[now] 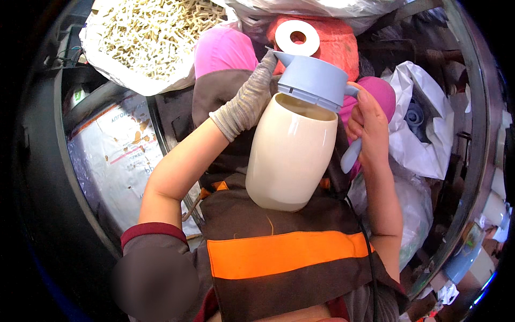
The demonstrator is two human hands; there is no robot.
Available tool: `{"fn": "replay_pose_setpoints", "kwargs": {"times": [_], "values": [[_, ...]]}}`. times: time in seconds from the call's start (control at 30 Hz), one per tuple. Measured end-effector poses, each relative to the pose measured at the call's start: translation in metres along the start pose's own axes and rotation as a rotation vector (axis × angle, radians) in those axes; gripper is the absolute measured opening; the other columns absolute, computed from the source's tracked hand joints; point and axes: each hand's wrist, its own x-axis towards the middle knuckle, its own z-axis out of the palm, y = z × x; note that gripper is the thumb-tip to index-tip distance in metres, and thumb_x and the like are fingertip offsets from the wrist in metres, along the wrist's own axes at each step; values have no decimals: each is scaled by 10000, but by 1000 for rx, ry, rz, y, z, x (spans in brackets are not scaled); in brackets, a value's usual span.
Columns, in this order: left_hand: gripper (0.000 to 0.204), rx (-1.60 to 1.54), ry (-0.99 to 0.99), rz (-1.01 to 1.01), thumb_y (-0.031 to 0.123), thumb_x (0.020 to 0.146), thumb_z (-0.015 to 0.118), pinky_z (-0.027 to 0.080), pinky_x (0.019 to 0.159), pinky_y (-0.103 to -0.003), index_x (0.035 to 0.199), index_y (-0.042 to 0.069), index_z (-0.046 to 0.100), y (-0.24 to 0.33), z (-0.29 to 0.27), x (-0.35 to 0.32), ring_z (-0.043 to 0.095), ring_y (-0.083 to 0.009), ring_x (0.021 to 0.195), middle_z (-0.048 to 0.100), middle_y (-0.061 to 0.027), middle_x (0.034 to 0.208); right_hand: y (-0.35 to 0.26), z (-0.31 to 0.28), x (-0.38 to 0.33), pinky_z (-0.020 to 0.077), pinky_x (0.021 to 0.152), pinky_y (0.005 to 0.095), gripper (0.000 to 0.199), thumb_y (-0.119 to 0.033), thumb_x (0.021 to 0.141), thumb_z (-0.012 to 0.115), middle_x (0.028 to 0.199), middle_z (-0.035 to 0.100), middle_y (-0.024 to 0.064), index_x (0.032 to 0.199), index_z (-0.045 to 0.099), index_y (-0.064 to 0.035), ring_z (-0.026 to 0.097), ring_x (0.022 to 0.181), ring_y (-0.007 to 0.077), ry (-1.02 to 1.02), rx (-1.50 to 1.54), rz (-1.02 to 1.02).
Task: The person sits on the floor and assembles beige plastic pitchers by inserting a white plastic component into the body and securing a grey lid. The person repeatedly picks up a pitcher body, inserts the component, and screws on the lid before placing the finished unit on a nearby table.
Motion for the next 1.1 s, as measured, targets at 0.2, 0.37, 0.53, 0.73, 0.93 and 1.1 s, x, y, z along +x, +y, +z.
{"fn": "replay_pose_setpoints", "kwargs": {"times": [0.2, 0.37, 0.53, 0.73, 0.93, 1.1], "values": [[805, 21, -156, -52, 647, 811, 547, 436, 994, -391, 1300, 14, 459, -1, -8, 1, 545, -244, 1143, 544, -149, 1256, 8, -8, 2, 237, 412, 177, 328, -295, 971, 485, 585, 319, -91, 1182, 586, -64, 282, 451, 9, 9, -131, -73], [811, 336, -245, 41, 544, 776, 674, 364, 1050, -354, 1321, -3, 425, -7, 8, -14, 504, -214, 1186, 518, -131, 1286, 23, -15, 4, 243, 405, 166, 280, -260, 947, 550, 657, 450, -70, 1126, 616, -55, 339, 468, -6, 22, -173, -190], [664, 470, -301, 66, 429, 833, 662, 434, 941, -297, 1306, 27, 428, -6, 12, -14, 527, -149, 1092, 539, -74, 1201, 36, -23, 3, 255, 418, 164, 265, -242, 953, 540, 685, 474, -65, 1125, 614, -55, 354, 488, -10, -18, -137, -235], [753, 631, -265, 25, 477, 807, 656, 416, 982, -318, 1344, 18, 393, -8, 29, -27, 520, -171, 1150, 523, -96, 1261, 46, -32, -3, 279, 475, 173, 258, -235, 961, 524, 710, 500, -61, 1113, 605, -43, 364, 544, 1, 21, -202, -327], [587, 598, -224, 37, 359, 846, 635, 440, 907, -286, 1289, 27, 440, -13, 36, -29, 538, -135, 1052, 551, -67, 1159, 56, -37, 5, 256, 412, 175, 280, -254, 983, 477, 624, 422, -66, 1169, 565, -65, 329, 468, 0, 4, -291, -425], [679, 632, -218, 31, 386, 813, 662, 419, 949, -303, 1325, 21, 405, -10, 39, -32, 517, -151, 1112, 534, -80, 1216, 17, -42, 7, 373, 440, 198, 389, -371, 949, 462, 676, 559, 9, 1086, 573, -24, 486, 479, 75, -275, -125, 16]]}}
